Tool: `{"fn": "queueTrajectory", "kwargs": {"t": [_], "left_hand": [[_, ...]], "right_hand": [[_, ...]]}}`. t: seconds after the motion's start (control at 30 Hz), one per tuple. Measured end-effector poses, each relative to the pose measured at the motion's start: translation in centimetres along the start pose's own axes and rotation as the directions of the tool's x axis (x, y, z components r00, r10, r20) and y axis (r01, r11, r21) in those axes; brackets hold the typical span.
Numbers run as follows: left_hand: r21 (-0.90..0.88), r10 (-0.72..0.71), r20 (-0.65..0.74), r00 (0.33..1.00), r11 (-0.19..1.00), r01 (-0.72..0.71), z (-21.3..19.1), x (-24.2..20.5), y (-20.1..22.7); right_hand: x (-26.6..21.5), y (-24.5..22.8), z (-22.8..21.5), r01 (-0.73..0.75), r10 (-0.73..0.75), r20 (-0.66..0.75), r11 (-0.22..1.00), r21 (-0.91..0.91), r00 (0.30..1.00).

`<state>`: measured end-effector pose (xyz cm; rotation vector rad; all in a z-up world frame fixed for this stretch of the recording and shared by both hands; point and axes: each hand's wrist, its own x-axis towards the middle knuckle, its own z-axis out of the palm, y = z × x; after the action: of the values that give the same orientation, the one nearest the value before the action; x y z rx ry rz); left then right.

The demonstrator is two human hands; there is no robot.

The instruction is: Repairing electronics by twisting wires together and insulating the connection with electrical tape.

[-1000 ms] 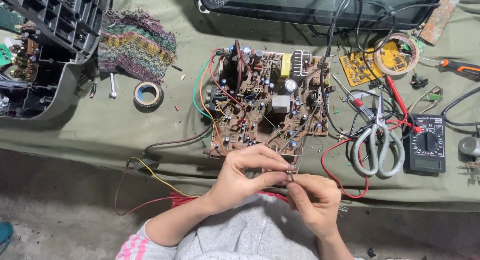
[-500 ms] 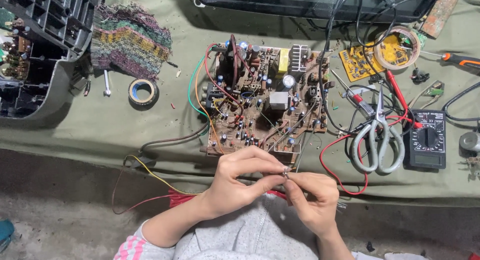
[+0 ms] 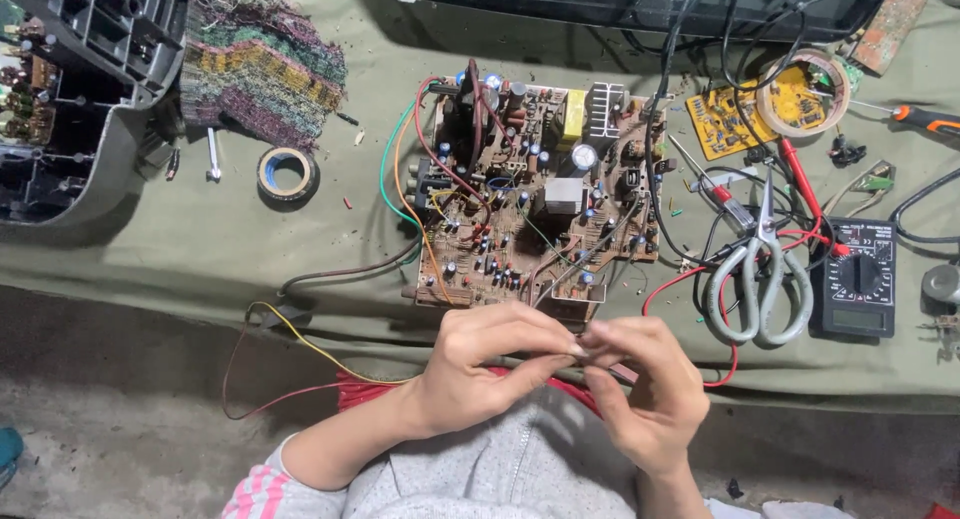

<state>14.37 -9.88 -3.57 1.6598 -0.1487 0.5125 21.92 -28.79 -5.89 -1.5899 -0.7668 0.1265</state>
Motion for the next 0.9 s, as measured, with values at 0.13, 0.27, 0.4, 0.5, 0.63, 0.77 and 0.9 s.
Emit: {"fn": "queueTrajectory", "kwargs": {"t": [0.13, 0.27, 0.4, 0.5, 0.63, 0.77, 0.9], "left_hand": [[0.004, -0.030, 0.018, 0.999, 1.000, 0.030, -0.2, 0.2, 0.2], [0.010, -0.053, 0.026, 0.998, 0.999, 0.053, -0.4, 0.1, 0.2], [-0.014, -0.079, 0.035, 0.996, 0.997, 0.079, -0.3, 0.0, 0.2], [-0.013, -0.094, 0.030, 0.995, 0.995, 0.095, -0.3, -0.1, 0.1], [-0.004, -0.118, 0.031, 0.993, 0.993, 0.118, -0.1, -0.2, 0.2], [-0.070, -0.097, 0.037, 0.995, 0.993, 0.099, -0.1, -0.1, 0.3], [-0.004, -0.063, 0.035, 0.997, 0.998, 0.063, -0.1, -0.1, 0.0]], "right_hand": [[0.5, -1.0, 0.0, 0.017, -0.017, -0.003, 0.991, -0.130, 1.000], [0.3, -0.8, -0.1, 0.023, -0.026, -0.023, 0.991, -0.129, 0.999], [0.0, -0.9, -0.2, 0.038, -0.046, -0.041, 0.985, -0.170, 0.998], [-0.4, -0.6, 0.0, 0.072, -0.080, -0.035, 0.980, -0.183, 0.996], [-0.2, -0.8, 1.1, 0.121, -0.124, -0.024, 0.988, -0.092, 0.992], [-0.7, -0.4, 1.3, 0.076, -0.077, -0.038, 0.997, -0.030, 0.996], [-0.3, -0.9, 0.8, 0.079, -0.082, -0.015, 0.983, -0.164, 0.997]]}}
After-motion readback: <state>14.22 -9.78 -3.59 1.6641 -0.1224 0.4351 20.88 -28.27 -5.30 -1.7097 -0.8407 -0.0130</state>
